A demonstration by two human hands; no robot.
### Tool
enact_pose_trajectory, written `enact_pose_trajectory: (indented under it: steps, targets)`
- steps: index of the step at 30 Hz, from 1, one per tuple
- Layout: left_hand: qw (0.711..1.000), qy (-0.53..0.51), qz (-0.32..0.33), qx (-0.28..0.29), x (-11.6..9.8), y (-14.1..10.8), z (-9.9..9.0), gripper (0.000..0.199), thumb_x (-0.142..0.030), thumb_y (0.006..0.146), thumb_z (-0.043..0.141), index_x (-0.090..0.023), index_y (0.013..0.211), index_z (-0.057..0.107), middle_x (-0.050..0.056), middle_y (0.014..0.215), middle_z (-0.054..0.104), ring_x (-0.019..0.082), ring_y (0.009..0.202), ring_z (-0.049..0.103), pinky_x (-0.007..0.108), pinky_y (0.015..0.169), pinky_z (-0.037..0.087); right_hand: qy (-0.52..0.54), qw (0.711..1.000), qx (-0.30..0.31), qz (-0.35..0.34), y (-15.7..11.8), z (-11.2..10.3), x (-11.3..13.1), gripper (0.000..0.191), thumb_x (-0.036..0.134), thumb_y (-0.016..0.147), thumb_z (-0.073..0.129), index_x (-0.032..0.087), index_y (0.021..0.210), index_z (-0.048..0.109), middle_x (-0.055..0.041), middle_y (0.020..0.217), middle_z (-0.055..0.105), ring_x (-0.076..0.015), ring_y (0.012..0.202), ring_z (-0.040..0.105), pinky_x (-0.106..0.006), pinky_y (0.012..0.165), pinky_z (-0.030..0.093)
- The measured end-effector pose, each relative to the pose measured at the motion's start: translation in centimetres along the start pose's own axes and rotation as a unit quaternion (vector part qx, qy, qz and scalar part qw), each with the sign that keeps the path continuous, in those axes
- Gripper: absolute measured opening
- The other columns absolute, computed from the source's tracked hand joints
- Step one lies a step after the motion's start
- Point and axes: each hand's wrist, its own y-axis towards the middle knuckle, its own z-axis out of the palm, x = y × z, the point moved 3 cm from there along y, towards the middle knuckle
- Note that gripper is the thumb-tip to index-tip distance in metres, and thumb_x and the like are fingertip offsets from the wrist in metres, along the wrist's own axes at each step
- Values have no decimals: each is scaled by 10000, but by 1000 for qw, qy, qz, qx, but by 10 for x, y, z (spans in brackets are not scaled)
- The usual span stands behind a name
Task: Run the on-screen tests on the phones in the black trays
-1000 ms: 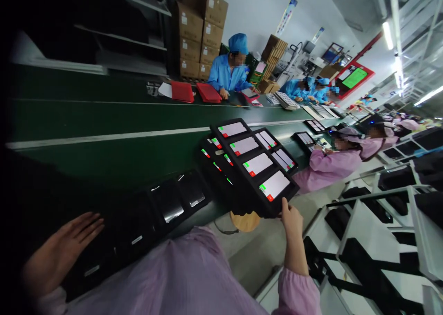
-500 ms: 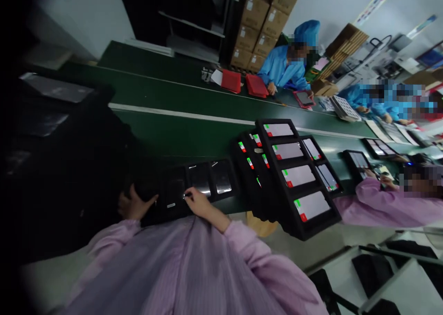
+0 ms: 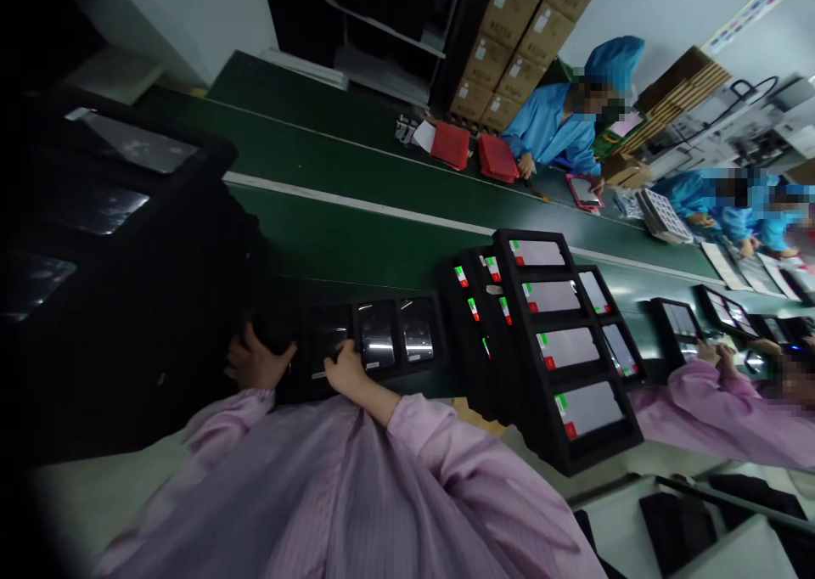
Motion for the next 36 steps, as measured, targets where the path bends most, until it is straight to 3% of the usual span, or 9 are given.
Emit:
enact_pose_trajectory:
  steps: [5,13,18,24,27,30,36]
  targets:
    - [1000,6,2,8,3,2,2,980,-521,770,657,-123,1540,199,303,1533,301,461,1413,317,656,1037,359,-12,1000,-12,-15,-2,4,6,278,168,831,609,218,1086,510,-111,1174,654,-281,1187,604,-438,1020,461]
    - [1000,4,11,5,3,1,2,957,-522,794,636,-131,1534,172,305,1538,285,457,1427,293,664,1058,338,-36,997,-16,-60,3,4,15,283,120,801,597,213,1056,516,-129,1254,609,-292,1223,561,-489,1100,376]
    - [1000,10,17,-12,2,1,4,966,-522,791,639,-162,1544,154,283,1488,336,459,1411,309,687,1032,347,-30,995,-22,-87,3,-3,8,274,101,816,589,232,1046,520,-105,1200,636,-278,1183,589,-471,1036,453]
    - [1000,3,13,-8,1,3,4,985,-523,774,658,-185,1556,164,287,1471,329,473,1377,338,681,983,381,-9,993,-53,-102,6,-28,-19,275,71,836,578,261,1023,510,-27,1115,678,-186,1009,675,-346,931,529]
    - [1000,-6,5,2,-2,4,2,984,-517,762,674,-184,1553,195,290,1489,306,482,1376,341,664,984,385,-19,991,-113,-74,6,-52,-43,202,99,883,512,241,1026,495,-74,1153,652,-204,1069,657,-388,984,507]
    - [1000,-13,6,2,-3,4,0,978,-501,757,675,-164,1547,206,293,1494,310,489,1385,332,660,994,376,-32,987,-147,-51,8,-71,-61,170,105,866,512,233,977,491,-86,1066,643,-235,1065,644,-430,998,492]
    - [1000,-13,20,-2,1,3,2,951,-500,773,650,-131,1528,206,317,1494,299,483,1392,324,647,1001,374,-37,986,-156,-52,25,-79,-60,204,81,798,565,243,895,487,-68,994,643,-242,1061,619,-414,1013,468]
